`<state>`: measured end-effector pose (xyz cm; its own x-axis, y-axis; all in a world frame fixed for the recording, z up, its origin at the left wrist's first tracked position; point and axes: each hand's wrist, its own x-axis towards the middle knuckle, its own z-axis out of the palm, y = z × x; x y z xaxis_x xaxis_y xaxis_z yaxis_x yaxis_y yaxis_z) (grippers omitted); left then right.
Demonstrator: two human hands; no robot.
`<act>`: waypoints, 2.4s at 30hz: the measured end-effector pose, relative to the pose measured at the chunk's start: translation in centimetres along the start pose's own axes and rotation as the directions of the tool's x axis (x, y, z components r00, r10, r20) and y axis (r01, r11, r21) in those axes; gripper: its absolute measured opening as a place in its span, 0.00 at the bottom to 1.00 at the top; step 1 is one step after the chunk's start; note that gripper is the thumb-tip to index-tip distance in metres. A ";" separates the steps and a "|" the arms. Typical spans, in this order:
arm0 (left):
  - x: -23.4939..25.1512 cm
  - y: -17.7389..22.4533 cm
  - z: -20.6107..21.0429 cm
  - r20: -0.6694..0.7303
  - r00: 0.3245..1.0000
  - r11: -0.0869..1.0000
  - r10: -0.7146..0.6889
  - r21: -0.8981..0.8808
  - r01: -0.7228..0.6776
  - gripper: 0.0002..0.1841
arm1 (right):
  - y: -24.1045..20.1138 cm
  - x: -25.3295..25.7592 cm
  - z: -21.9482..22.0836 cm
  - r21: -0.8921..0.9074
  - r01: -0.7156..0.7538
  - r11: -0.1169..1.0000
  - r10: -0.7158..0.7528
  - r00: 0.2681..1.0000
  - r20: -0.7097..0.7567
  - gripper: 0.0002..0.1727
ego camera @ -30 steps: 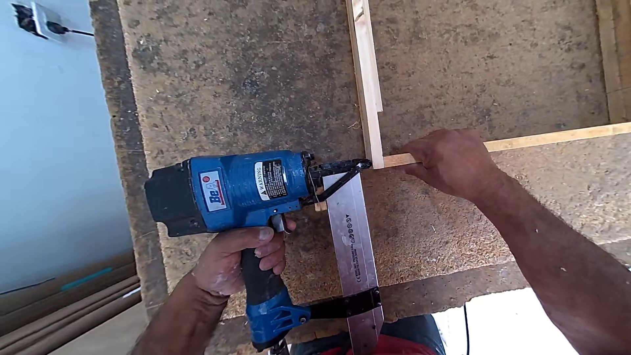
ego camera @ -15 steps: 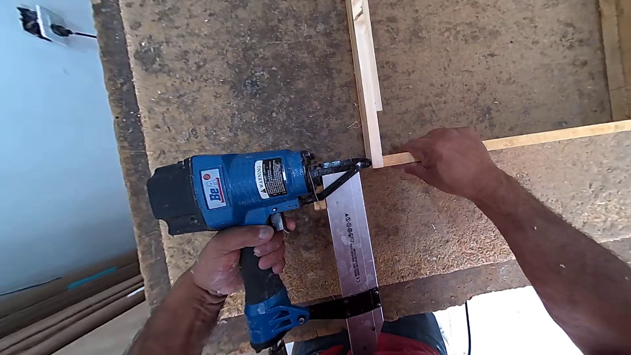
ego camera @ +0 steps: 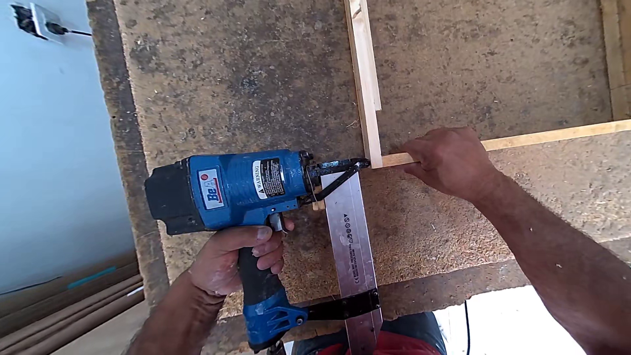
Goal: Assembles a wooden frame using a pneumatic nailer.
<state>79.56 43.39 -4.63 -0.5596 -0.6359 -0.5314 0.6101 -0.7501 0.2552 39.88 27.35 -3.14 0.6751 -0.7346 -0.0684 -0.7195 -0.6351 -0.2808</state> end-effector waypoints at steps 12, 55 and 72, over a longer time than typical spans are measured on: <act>-0.2 -0.2 0.2 -0.032 0.999 1.000 -0.016 -0.019 0.016 0.12 | -0.3 0.0 0.0 -0.009 -0.006 1.000 0.006 1.000 0.023 0.15; 3.0 -3.9 -4.1 -0.100 0.991 0.994 0.089 0.066 -0.083 0.17 | -0.2 4.6 -3.0 -0.013 -0.037 0.999 0.037 0.823 0.567 0.09; 3.5 -3.5 -4.2 -0.101 0.993 0.994 0.067 0.090 -0.058 0.16 | -0.1 5.0 -3.0 -0.005 -0.045 0.999 0.039 0.813 0.581 0.11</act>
<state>77.84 44.52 -10.71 -0.4581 -0.6632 -0.5919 0.5884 -0.7254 0.3573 42.81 23.05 -0.57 0.6151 -0.4834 -0.6229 -0.7499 -0.6026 -0.2729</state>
